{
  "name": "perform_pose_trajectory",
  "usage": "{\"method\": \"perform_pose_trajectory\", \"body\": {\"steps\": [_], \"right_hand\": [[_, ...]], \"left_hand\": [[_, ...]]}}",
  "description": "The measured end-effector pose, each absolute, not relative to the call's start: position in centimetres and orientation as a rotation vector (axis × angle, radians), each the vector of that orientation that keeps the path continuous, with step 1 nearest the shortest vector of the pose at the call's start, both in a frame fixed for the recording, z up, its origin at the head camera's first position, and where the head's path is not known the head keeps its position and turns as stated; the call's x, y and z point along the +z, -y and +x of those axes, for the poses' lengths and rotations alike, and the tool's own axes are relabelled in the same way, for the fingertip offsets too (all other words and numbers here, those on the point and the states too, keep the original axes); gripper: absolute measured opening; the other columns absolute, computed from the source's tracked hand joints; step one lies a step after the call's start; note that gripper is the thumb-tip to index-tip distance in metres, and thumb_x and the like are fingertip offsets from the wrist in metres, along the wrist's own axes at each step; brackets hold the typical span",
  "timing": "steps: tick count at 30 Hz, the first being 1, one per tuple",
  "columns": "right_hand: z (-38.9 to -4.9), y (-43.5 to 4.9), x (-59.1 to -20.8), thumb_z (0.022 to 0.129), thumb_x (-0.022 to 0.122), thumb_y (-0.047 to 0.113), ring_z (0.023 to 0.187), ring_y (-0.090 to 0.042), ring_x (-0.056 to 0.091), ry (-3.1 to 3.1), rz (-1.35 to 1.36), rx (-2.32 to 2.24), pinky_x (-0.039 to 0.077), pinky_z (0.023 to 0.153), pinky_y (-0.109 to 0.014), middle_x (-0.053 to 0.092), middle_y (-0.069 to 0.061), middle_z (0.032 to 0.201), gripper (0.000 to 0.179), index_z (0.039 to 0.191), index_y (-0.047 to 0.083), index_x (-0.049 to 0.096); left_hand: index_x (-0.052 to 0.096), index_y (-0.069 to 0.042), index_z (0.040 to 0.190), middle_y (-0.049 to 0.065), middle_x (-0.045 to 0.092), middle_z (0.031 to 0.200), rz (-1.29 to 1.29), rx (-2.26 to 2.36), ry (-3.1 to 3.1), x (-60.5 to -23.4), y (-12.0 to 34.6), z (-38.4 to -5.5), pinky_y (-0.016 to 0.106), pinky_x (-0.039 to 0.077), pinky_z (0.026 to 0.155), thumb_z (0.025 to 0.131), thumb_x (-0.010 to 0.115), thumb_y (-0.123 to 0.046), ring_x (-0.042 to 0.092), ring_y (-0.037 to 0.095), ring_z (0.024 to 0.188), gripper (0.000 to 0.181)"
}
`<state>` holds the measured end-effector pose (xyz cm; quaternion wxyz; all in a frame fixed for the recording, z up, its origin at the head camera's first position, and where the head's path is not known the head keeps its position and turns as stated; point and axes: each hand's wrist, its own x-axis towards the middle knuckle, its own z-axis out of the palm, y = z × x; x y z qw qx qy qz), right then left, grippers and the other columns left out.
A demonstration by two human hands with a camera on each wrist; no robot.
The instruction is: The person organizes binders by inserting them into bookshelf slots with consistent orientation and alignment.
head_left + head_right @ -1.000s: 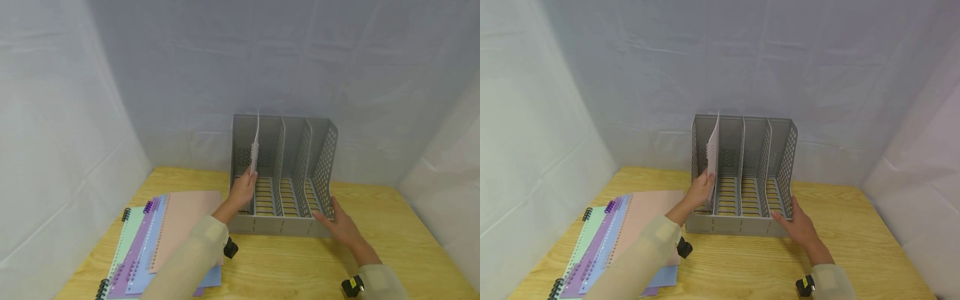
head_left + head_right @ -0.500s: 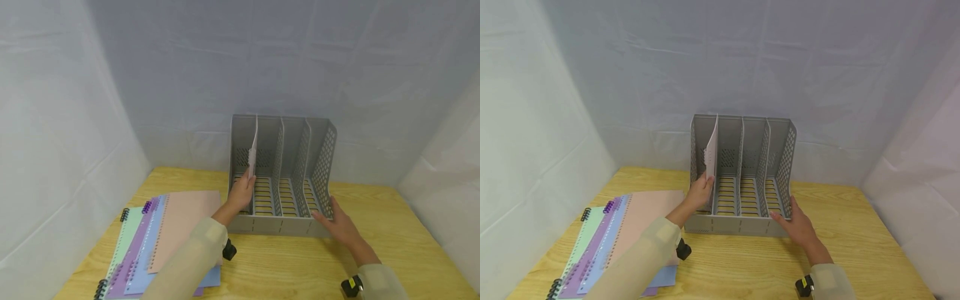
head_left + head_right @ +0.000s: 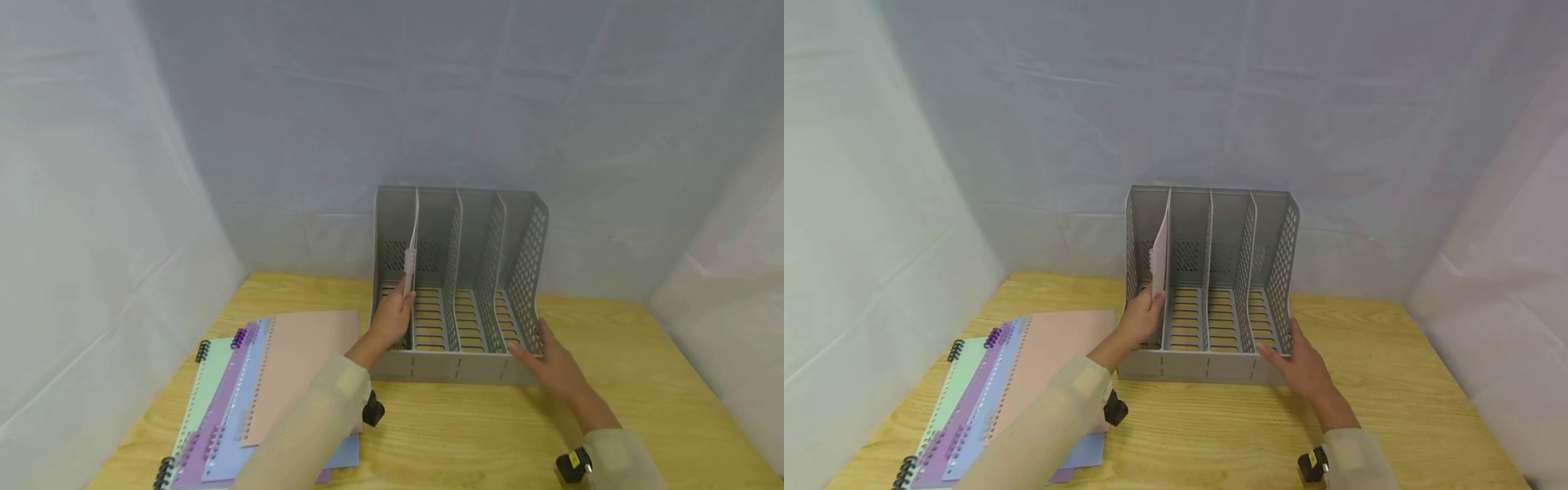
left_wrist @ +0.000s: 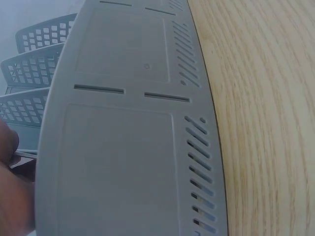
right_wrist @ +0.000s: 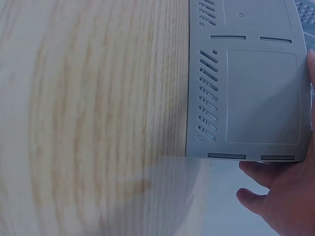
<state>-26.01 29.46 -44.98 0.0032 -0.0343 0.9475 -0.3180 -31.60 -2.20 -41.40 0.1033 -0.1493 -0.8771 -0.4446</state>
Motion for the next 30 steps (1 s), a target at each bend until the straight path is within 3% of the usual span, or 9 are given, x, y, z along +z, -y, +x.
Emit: {"method": "perform_pose_trajectory", "body": {"steps": [11, 14, 20, 30], "right_hand": [[-25.9, -29.44, -44.82, 0.095, 0.047, 0.06, 0.136, -0.056, 0.021, -2.968, -0.109, -1.007, 0.021, 0.107, -0.068, 0.012, -0.035, 0.154, 0.099, 0.153, -0.004, -0.003], [-25.87, -29.39, -44.85, 0.095, 0.047, 0.059, 0.135, -0.056, 0.021, -2.973, -0.114, -1.007, 0.022, 0.107, -0.068, 0.013, -0.035, 0.153, 0.099, 0.152, -0.004, -0.003], [-25.71, -29.3, -44.78, 0.095, 0.047, 0.059, 0.135, -0.056, 0.022, -2.968, -0.102, -1.013, 0.022, 0.107, -0.067, 0.013, -0.036, 0.153, 0.099, 0.152, -0.005, -0.002], [-25.83, -29.44, -45.02, 0.095, 0.047, 0.059, 0.137, -0.055, 0.02, -2.97, -0.104, -1.037, 0.02, 0.108, -0.066, 0.013, -0.035, 0.153, 0.099, 0.153, -0.004, -0.003]], "left_hand": [[0.031, 0.006, 0.147, 0.028, 0.056, 0.129, -0.428, -1.339, 2.585, -41.44, 2.08, -31.6, 0.051, 0.043, 0.1, 0.106, 0.04, -0.019, 0.057, 0.034, 0.115, 0.049], [0.028, 0.007, 0.148, 0.028, 0.049, 0.138, -0.445, -1.368, 2.585, -41.33, 2.06, -31.44, 0.049, 0.041, 0.104, 0.106, 0.041, -0.02, 0.052, 0.036, 0.124, 0.052], [0.02, -0.003, 0.154, 0.02, 0.034, 0.152, -0.451, -1.479, 2.608, -41.31, 2.09, -31.04, 0.047, 0.041, 0.106, 0.105, 0.043, -0.027, 0.046, 0.038, 0.13, 0.059], [0.018, -0.01, 0.155, 0.017, 0.034, 0.153, -0.51, -1.498, 2.55, -41.71, 2.05, -30.94, 0.048, 0.045, 0.101, 0.104, 0.048, -0.025, 0.047, 0.038, 0.129, 0.062]]}}
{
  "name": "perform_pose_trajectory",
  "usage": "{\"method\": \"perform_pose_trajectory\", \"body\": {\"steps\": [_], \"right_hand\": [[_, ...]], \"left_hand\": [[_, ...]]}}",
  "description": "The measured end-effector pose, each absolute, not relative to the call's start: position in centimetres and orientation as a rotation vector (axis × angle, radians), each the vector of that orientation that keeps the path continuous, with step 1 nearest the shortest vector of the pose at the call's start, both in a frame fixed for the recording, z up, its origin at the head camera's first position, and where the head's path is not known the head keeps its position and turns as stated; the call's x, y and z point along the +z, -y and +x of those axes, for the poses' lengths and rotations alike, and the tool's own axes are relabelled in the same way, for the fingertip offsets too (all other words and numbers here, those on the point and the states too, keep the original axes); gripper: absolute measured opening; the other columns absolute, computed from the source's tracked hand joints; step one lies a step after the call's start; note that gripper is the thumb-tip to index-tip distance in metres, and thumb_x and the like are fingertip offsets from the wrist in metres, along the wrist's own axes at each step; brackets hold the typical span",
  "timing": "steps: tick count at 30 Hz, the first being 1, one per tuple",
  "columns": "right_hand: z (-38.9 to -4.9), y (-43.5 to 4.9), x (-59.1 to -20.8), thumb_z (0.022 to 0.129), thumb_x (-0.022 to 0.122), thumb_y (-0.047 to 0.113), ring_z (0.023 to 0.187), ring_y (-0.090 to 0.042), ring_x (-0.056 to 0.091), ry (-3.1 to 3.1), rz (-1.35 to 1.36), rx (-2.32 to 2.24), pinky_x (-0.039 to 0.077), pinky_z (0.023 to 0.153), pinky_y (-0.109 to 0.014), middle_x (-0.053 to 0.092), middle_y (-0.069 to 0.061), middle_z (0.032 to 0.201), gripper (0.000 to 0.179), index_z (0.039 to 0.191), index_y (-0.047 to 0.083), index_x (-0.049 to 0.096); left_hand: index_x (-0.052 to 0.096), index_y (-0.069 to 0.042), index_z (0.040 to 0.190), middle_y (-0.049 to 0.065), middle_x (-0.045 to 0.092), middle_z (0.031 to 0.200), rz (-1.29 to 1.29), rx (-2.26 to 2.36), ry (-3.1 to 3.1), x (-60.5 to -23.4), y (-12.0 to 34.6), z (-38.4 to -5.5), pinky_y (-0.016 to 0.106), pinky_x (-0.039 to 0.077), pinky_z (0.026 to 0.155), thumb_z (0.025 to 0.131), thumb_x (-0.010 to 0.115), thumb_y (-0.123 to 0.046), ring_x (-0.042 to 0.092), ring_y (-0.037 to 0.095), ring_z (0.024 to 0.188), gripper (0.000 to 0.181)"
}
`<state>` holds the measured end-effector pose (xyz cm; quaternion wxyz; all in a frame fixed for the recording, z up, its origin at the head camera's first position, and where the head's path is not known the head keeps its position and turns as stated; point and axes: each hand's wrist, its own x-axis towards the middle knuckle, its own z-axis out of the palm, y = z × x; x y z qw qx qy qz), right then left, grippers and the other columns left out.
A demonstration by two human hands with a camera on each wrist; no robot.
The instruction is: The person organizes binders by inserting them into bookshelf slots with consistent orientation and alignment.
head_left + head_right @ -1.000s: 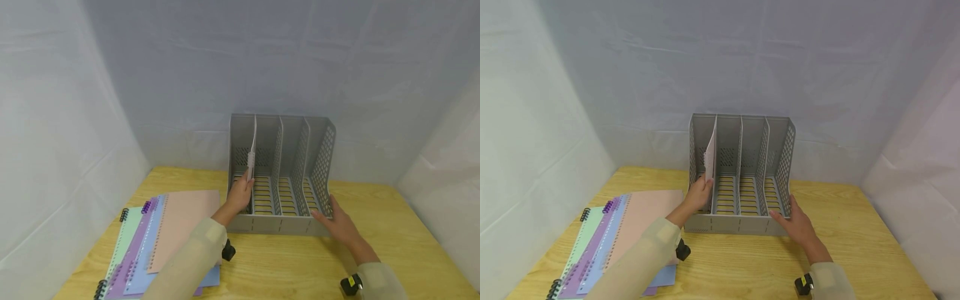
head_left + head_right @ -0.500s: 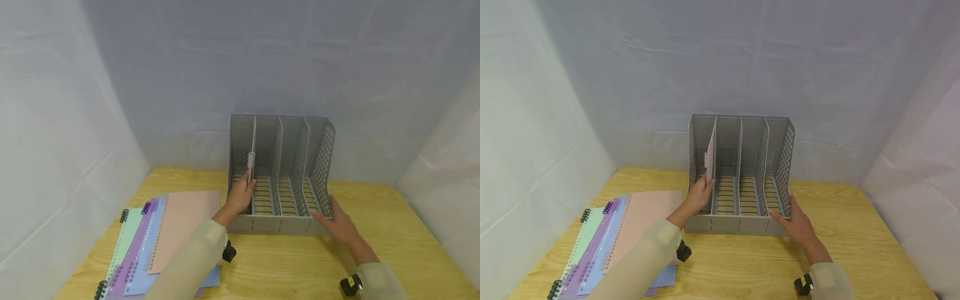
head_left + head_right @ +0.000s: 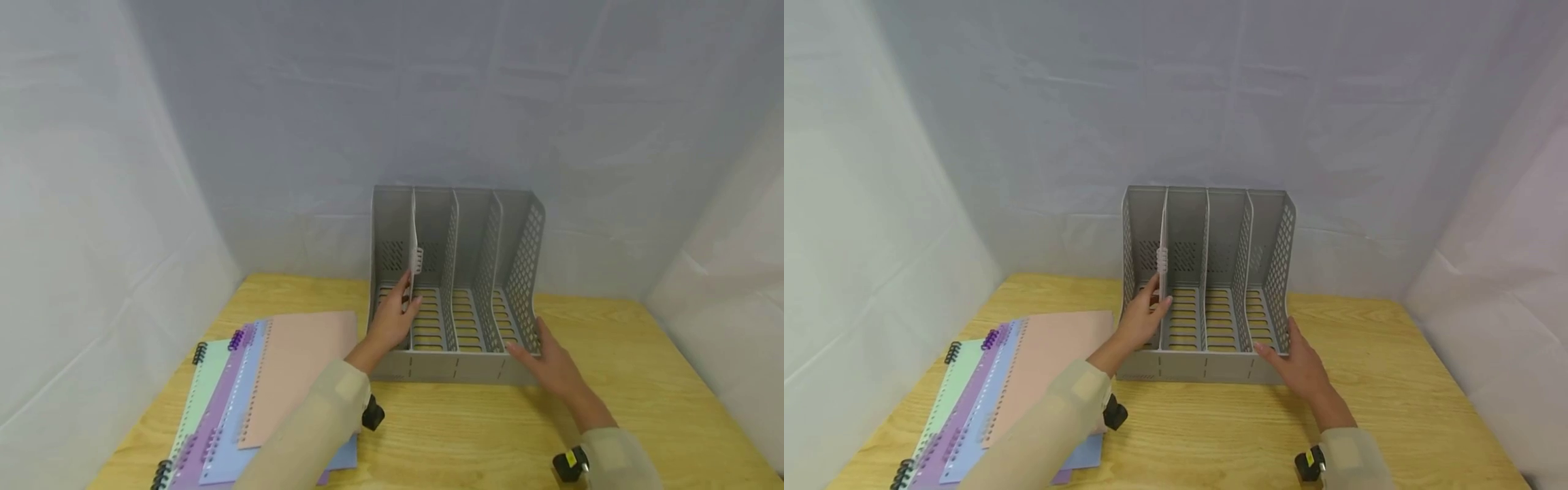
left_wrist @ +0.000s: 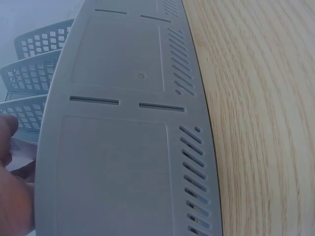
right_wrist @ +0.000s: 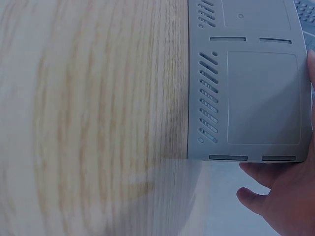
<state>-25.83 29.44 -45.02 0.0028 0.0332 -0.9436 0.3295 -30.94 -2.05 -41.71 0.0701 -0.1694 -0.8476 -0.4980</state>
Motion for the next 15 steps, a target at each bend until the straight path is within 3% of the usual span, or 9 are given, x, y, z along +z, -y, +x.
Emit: {"method": "perform_pose_trajectory", "body": {"steps": [15], "right_hand": [[-25.8, -29.49, -44.69, 0.095, 0.047, 0.059, 0.137, -0.055, 0.019, 2.976, 0.082, 1.039, 0.02, 0.109, -0.066, 0.013, -0.034, 0.154, 0.099, 0.153, -0.004, -0.003]], "left_hand": [[0.017, -0.013, 0.156, 0.013, 0.029, 0.156, -0.589, -1.572, 2.452, -41.13, 2.2, -30.45, 0.047, 0.047, 0.099, 0.101, 0.052, -0.034, 0.045, 0.035, 0.132, 0.068]]}}
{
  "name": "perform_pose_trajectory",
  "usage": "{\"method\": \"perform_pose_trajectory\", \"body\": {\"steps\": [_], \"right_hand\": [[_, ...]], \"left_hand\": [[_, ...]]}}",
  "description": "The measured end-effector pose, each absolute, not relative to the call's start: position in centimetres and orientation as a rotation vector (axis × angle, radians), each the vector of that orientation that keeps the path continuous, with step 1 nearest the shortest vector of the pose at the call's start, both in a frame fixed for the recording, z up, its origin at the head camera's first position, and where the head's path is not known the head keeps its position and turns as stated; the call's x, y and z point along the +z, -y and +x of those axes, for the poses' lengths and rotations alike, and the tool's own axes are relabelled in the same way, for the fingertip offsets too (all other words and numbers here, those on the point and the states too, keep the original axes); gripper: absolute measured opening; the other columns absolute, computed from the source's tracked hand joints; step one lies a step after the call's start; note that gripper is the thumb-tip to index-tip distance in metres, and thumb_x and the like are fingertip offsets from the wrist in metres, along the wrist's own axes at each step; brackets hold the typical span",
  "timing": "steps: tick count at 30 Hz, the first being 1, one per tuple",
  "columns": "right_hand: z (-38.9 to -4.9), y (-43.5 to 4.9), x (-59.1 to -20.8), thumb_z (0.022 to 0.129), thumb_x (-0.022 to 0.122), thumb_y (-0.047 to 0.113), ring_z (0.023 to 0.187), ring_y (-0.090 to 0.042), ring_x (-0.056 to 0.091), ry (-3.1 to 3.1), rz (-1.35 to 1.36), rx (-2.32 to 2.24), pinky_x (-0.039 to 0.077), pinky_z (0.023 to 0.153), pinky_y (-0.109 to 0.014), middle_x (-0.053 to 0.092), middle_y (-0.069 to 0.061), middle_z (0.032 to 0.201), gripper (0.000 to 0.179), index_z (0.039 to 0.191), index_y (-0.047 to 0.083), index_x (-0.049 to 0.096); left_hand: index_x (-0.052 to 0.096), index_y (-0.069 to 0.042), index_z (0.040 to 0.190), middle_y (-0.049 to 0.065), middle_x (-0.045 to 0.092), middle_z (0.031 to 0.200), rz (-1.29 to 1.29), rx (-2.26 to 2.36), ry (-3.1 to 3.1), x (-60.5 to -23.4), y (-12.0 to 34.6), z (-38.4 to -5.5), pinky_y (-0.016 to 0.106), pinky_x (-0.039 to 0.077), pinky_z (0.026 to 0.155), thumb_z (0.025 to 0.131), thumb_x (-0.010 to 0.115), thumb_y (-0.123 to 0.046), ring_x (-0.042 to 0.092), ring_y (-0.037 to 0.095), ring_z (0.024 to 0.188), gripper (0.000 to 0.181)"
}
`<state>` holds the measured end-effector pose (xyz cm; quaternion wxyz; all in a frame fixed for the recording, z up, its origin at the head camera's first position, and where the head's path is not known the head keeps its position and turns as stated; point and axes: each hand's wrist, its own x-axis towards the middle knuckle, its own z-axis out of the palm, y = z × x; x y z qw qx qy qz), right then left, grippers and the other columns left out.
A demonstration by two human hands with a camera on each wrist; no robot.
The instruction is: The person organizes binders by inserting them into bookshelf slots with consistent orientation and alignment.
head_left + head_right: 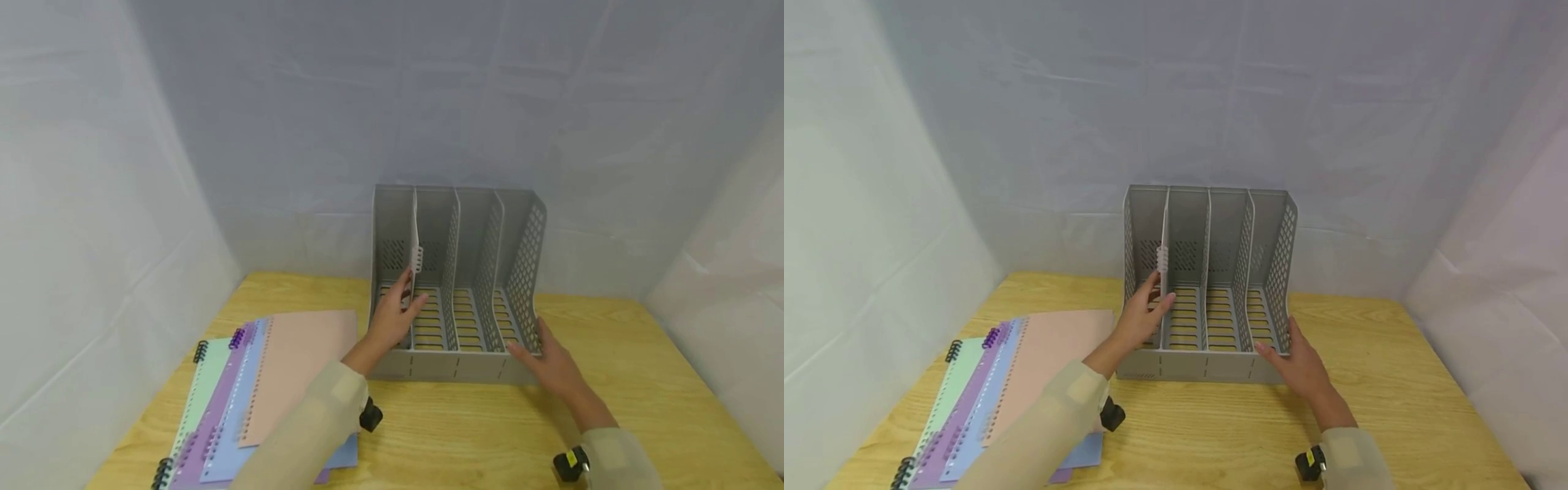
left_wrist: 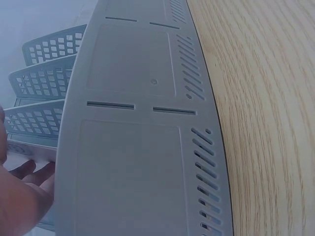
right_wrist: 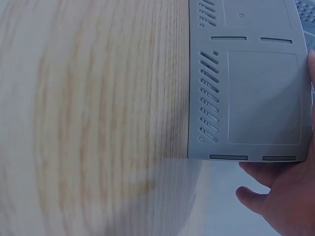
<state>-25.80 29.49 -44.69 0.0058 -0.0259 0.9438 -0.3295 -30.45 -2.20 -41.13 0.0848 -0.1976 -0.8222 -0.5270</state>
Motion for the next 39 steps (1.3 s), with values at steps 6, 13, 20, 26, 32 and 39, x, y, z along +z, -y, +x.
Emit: {"method": "perform_pose_trajectory", "body": {"steps": [6, 13, 20, 26, 32, 39], "right_hand": [[-25.8, -29.5, -44.8, 0.095, 0.046, 0.06, 0.137, -0.054, 0.02, -2.961, -0.079, -1.018, 0.02, 0.108, -0.066, 0.013, -0.034, 0.154, 0.098, 0.153, -0.003, -0.003], [-25.8, -29.6, -44.9, 0.095, 0.047, 0.059, 0.137, -0.055, 0.02, -2.97, -0.09, -1.03, 0.02, 0.108, -0.066, 0.014, -0.034, 0.153, 0.098, 0.153, -0.003, -0.003], [-25.7, -29.5, -44.8, 0.095, 0.048, 0.058, 0.137, -0.055, 0.021, -2.97, -0.091, -1.033, 0.021, 0.108, -0.066, 0.014, -0.035, 0.153, 0.098, 0.153, -0.003, -0.002], [-25.8, -29.6, -44.7, 0.096, 0.048, 0.057, 0.137, -0.054, 0.022, -2.961, -0.098, -1.05, 0.021, 0.108, -0.066, 0.015, -0.034, 0.153, 0.097, 0.153, -0.002, -0.003], [-25.8, -29.5, -45.1, 0.095, 0.048, 0.057, 0.136, -0.055, 0.023, -2.969, -0.104, -1.042, 0.022, 0.108, -0.066, 0.015, -0.034, 0.153, 0.097, 0.153, -0.003, -0.001], [-25.8, -29.6, -44.8, 0.096, 0.047, 0.058, 0.135, -0.056, 0.023, -2.983, -0.106, -1.029, 0.022, 0.107, -0.067, 0.015, -0.036, 0.153, 0.097, 0.152, -0.005, 0.0]], "left_hand": [[0.018, -0.011, 0.155, 0.016, 0.032, 0.154, -0.612, -1.566, 2.399, -41.1, 2.2, -30.3, 0.05, 0.045, 0.101, 0.105, 0.043, -0.03, 0.048, 0.035, 0.129, 0.059], [0.021, -0.012, 0.155, 0.015, 0.037, 0.152, -0.595, -1.528, 2.387, -41.2, 2.0, -30.4, 0.05, 0.042, 0.104, 0.107, 0.039, -0.026, 0.048, 0.035, 0.128, 0.053], [0.022, -0.009, 0.154, 0.016, 0.037, 0.152, -0.573, -1.533, 2.397, -41.0, 1.9, -30.5, 0.05, 0.04, 0.105, 0.107, 0.038, -0.02, 0.047, 0.036, 0.129, 0.051], [0.026, -0.006, 0.153, 0.017, 0.039, 0.15, -0.546, -1.414, 2.425, -41.1, 1.9, -30.8, 0.049, 0.035, 0.109, 0.107, 0.038, -0.019, 0.042, 0.036, 0.133, 0.05], [0.03, -0.007, 0.152, 0.02, 0.041, 0.148, -0.507, -1.275, 2.444, -41.7, 2.0, -31.2, 0.051, 0.033, 0.11, 0.106, 0.04, -0.019, 0.041, 0.037, 0.134, 0.048], [0.027, -0.01, 0.153, 0.019, 0.043, 0.147, -0.495, -1.25, 2.473, -41.5, 1.8, -31.4, 0.051, 0.037, 0.107, 0.106, 0.039, -0.023, 0.046, 0.036, 0.13, 0.05]]}}
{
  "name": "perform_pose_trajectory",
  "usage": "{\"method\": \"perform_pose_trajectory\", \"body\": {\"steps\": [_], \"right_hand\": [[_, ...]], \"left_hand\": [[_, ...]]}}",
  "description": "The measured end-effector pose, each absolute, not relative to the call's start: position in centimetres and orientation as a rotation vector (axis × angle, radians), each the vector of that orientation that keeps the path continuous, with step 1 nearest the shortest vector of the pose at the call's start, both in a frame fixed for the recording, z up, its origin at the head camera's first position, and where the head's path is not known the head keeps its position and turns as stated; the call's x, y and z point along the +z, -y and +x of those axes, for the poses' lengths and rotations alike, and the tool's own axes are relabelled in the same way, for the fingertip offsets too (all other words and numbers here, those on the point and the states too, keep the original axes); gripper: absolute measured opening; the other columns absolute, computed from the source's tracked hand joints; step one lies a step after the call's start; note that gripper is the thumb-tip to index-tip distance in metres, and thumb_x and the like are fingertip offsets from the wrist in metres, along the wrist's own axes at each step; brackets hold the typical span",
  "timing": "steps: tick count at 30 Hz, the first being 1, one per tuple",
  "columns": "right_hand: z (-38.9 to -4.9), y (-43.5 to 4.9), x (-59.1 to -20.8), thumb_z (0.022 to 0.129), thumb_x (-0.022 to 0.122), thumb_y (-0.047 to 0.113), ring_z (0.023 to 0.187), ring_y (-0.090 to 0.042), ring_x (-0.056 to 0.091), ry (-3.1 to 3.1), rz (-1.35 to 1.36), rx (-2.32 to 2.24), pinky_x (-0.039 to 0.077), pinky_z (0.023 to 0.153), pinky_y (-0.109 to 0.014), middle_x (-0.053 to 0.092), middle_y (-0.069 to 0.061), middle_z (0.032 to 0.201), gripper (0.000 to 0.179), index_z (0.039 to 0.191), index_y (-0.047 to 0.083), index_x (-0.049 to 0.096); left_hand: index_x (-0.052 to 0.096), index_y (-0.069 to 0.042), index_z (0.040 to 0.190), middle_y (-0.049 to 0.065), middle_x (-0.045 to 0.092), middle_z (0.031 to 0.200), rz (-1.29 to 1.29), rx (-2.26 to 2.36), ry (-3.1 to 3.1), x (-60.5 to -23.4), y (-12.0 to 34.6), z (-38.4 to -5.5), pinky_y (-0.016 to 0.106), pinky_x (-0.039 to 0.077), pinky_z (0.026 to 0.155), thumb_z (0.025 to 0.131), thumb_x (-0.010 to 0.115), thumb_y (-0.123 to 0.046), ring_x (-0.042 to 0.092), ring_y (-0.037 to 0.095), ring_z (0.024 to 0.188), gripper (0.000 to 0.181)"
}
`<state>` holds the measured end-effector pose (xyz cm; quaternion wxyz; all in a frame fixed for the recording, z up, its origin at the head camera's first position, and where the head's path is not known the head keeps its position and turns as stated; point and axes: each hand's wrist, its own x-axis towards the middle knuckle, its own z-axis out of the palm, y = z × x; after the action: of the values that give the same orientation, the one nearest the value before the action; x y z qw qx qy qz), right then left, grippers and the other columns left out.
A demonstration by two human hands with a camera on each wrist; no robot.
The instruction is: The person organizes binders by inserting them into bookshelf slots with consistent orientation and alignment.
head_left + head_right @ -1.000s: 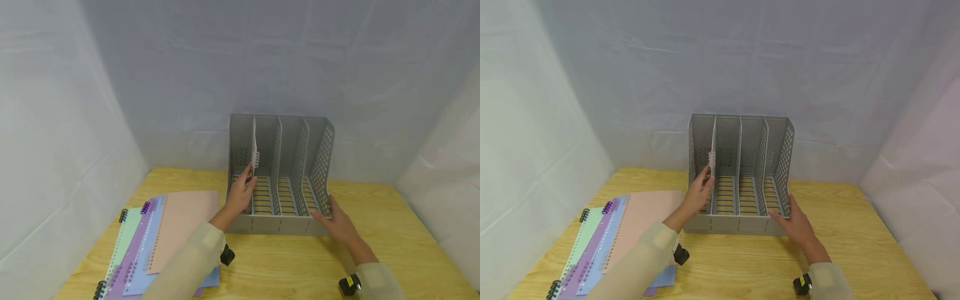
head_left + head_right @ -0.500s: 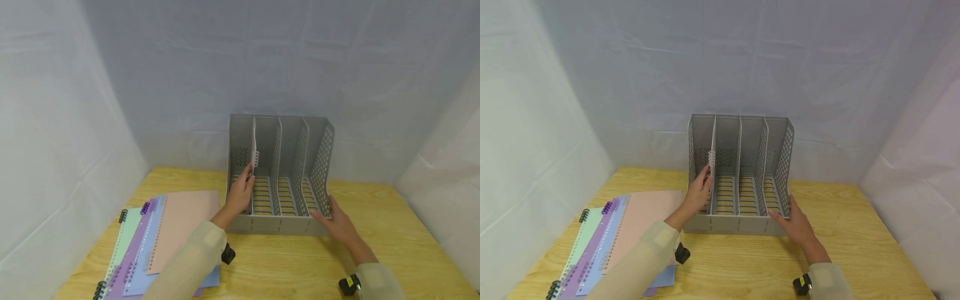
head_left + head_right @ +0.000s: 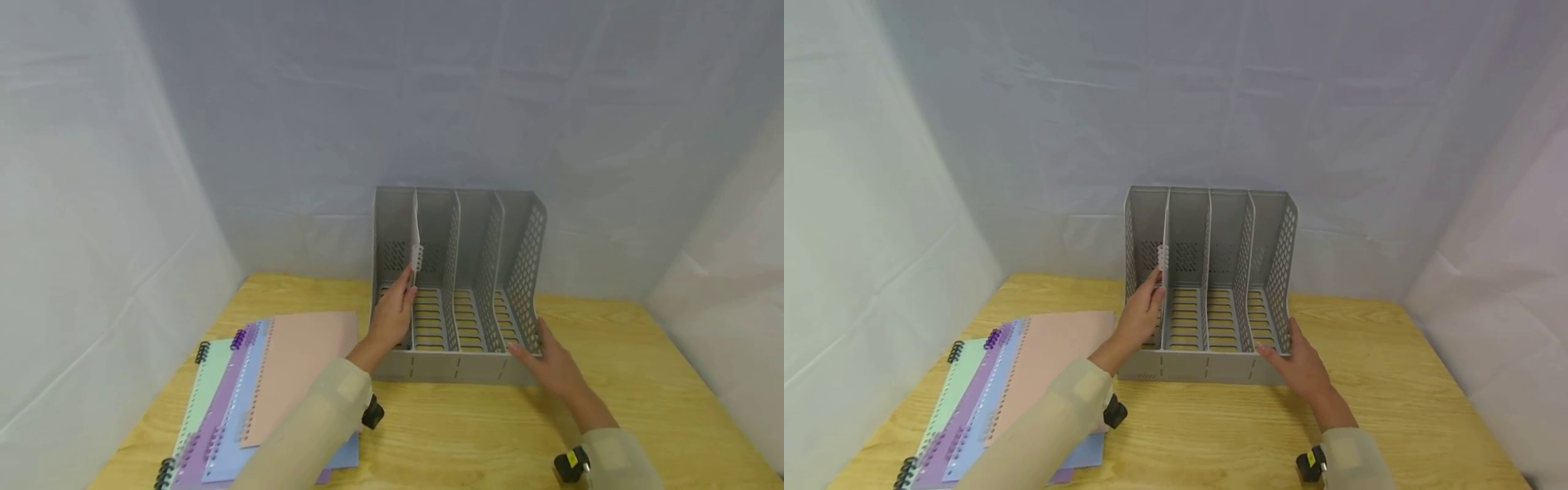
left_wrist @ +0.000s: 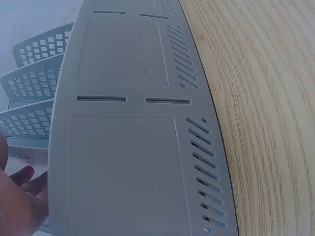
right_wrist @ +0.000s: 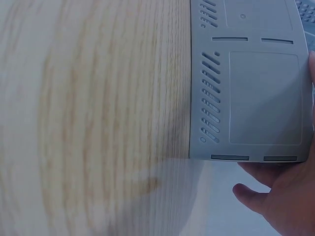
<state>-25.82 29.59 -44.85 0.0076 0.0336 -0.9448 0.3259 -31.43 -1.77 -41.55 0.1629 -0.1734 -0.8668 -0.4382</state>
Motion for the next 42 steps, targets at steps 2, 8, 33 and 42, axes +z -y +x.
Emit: {"method": "perform_pose_trajectory", "body": {"steps": [2, 8, 33, 42], "right_hand": [[-25.9, -29.6, -44.8, 0.096, 0.047, 0.058, 0.135, -0.056, 0.023, 2.953, 0.11, 1.018, 0.022, 0.107, -0.067, 0.014, -0.035, 0.153, 0.097, 0.153, -0.004, -0.001], [-26.0, -29.6, -44.9, 0.096, 0.047, 0.059, 0.135, -0.056, 0.023, 2.958, 0.106, 1.017, 0.022, 0.107, -0.067, 0.014, -0.035, 0.153, 0.098, 0.153, -0.004, -0.001], [-26.2, -29.1, -44.9, 0.095, 0.047, 0.059, 0.137, -0.055, 0.02, 2.957, 0.079, 1.056, 0.02, 0.108, -0.066, 0.012, -0.034, 0.154, 0.098, 0.153, -0.003, -0.002], [-26.5, -29.0, -45.4, 0.095, 0.048, 0.059, 0.136, -0.055, 0.021, 2.948, 0.089, 1.057, 0.021, 0.108, -0.066, 0.014, -0.035, 0.153, 0.098, 0.153, -0.004, -0.001]], "left_hand": [[0.026, -0.011, 0.154, 0.019, 0.046, 0.144, -0.495, -1.258, 2.48, -41.5, 1.8, -31.5, 0.052, 0.04, 0.104, 0.106, 0.039, -0.023, 0.049, 0.036, 0.126, 0.051], [0.024, -0.012, 0.154, 0.016, 0.043, 0.148, -0.529, -1.308, 2.486, -41.7, 2.0, -31.5, 0.05, 0.044, 0.101, 0.106, 0.041, -0.022, 0.05, 0.037, 0.125, 0.052], [0.018, -0.011, 0.155, 0.016, 0.037, 0.15, -0.543, -1.282, 2.554, -42.3, 3.4, -30.1, 0.051, 0.037, 0.108, 0.093, 0.067, -0.03, 0.04, 0.034, 0.134, 0.081], [0.014, -0.013, 0.156, 0.02, 0.034, 0.151, -0.547, -1.324, 2.563, -42.0, 4.8, -28.8, 0.057, 0.038, 0.104, 0.092, 0.067, -0.035, 0.037, 0.038, 0.135, 0.086]]}}
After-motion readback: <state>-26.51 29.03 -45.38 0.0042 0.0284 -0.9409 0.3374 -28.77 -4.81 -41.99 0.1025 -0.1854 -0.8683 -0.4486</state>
